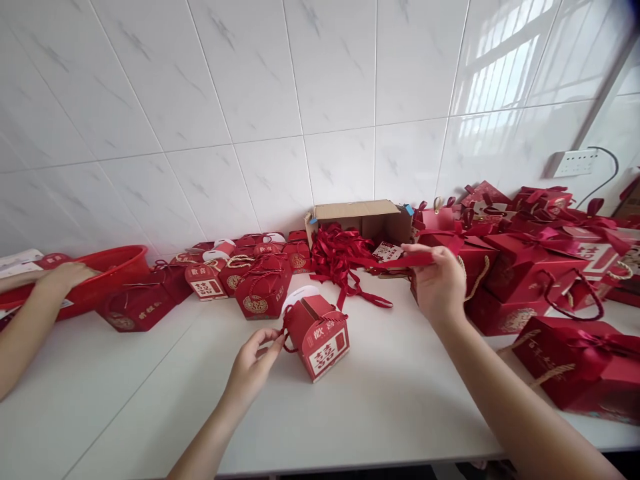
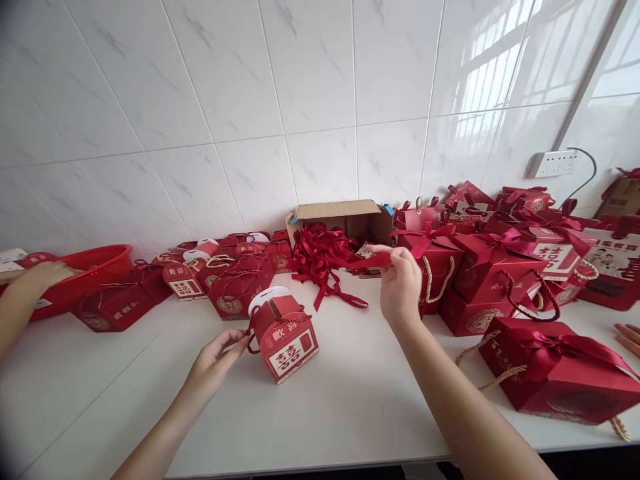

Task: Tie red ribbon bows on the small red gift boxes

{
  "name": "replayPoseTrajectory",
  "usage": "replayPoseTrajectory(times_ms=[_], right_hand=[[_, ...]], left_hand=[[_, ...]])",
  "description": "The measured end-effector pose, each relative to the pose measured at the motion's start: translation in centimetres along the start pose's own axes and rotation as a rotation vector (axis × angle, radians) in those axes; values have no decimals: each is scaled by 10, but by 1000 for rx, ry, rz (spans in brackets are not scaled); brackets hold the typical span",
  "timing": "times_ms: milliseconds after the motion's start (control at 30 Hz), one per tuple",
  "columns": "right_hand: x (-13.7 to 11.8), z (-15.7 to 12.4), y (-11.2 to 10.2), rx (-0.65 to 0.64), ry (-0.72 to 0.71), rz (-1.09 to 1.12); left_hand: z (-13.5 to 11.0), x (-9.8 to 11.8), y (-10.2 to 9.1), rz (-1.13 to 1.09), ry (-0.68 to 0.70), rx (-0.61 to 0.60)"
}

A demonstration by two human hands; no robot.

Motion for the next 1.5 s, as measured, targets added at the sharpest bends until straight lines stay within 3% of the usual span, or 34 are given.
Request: replayPoseTrajectory(times_ms=[100, 167, 233, 300, 367, 433, 500, 567, 633, 700, 800, 867, 1067, 1300, 1400, 1500], right_hand=[[-53, -4, -4, 125, -148, 281], [-86, -9, -8, 202, -237, 371], [-108, -16, -8, 205, -289, 388], [-115, -24, 0, 118, -303, 339], [-104, -34, 17, -82, -252, 166], [-75, -49, 39, -380, -131, -126], [-40, -69, 57, -659, 21, -363], [-15, -82, 65, -765, 108, -478], [-4, -86, 68, -730, 142, -510], [1, -80, 66, -610, 171, -527], [10, -66, 53, -448, 250, -639], [19, -56, 41, -413, 306, -732], [25, -45, 9, -457, 420, -830], [-9, -44, 11, -541, 395, -758], [-21, -43, 10, -489, 413, -624], [-36, -51, 16, -530, 308, -518]], left_hand=[[-4, -16, -15, 145, -28, 270], [-14, -5, -24, 225, 60, 487], [-26, 22, -23, 283, 238, 544], [-31, 50, -11, 342, 413, 415], [-30, 68, 4, 414, 500, 238], [-26, 74, 18, 477, 530, 118], [-21, 72, 27, 508, 540, 80], [-19, 69, 29, 508, 543, 82], [-20, 67, 29, 502, 544, 74], [-25, 66, 27, 504, 543, 53], [-32, 65, 21, 500, 519, 27], [-37, 61, 18, 483, 496, 21], [-51, 52, 15, 496, 518, 30], [-64, 71, 29, 672, 560, 208], [-67, 77, 37, 735, 636, 199], [-71, 79, 40, 754, 694, 166]])
Point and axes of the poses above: each hand's wrist, its own z-axis towards the middle knuckle, its own y-axis out of the palm, x = y × z, the point moved 5 cm from there along z, towards the middle knuckle, and after that the axes turned 12 degrees about z, right-handed, at the moved point
